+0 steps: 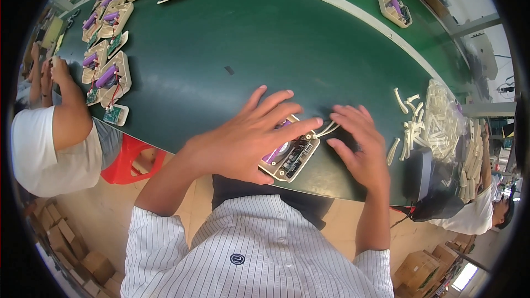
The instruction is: The person assembles electronic devices by hand, inserting batteries and connecting wire connectors to circuit boards within plastic housings.
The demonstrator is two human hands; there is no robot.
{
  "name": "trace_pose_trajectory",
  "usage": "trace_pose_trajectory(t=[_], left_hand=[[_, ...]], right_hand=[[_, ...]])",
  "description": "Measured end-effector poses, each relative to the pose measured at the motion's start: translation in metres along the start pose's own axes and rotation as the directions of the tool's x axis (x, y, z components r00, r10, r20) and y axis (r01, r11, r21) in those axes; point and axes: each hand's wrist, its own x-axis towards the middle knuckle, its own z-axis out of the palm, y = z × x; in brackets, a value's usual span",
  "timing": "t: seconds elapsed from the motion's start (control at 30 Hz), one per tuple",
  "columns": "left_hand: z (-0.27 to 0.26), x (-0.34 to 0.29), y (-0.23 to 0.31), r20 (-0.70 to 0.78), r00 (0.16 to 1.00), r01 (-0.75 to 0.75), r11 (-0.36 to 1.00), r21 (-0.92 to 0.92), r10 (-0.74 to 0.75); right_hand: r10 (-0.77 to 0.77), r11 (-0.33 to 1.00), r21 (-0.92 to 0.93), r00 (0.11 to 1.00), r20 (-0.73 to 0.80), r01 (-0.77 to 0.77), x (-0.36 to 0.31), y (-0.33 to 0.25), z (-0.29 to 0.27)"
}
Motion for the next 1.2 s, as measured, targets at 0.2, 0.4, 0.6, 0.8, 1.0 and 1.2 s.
trace_pose_trajectory(t=[0.2, 0.4, 0.6, 0.8, 1.0, 1.2], left_hand=[[-0.009, -0.002, -0.004, 0.008, 1.000, -0.006, 0.998, -0.055, 0.006], [-0.020, 0.020, -0.003, -0.093, 0.995, -0.025, 0.997, -0.067, 0.018], [-0.062, 0.113, -0.056, -0.217, 0.976, -0.010, 1.000, 0.020, 0.014], [-0.095, 0.271, -0.140, -0.320, 0.945, 0.082, 0.995, 0.059, -0.059], [-0.106, 0.347, -0.195, -0.325, 0.888, 0.364, 0.929, 0.066, -0.325], [-0.106, 0.335, -0.211, -0.272, 0.896, 0.397, 0.907, 0.139, -0.350]], right_hand=[[0.160, 0.986, 0.105, 0.915, -0.370, -0.130, -0.045, -0.007, 0.002], [0.330, 0.937, 0.252, 0.857, -0.395, -0.244, -0.075, -0.027, 0.035], [0.268, 0.958, 0.211, 0.874, -0.405, -0.196, -0.070, -0.020, 0.038], [0.263, 0.962, 0.181, 0.878, -0.401, -0.205, -0.073, -0.021, 0.037], [0.313, 0.946, 0.201, 0.882, -0.352, -0.255, -0.068, -0.020, 0.037], [0.347, 0.931, 0.231, 0.878, -0.329, -0.282, -0.061, -0.025, 0.030]])
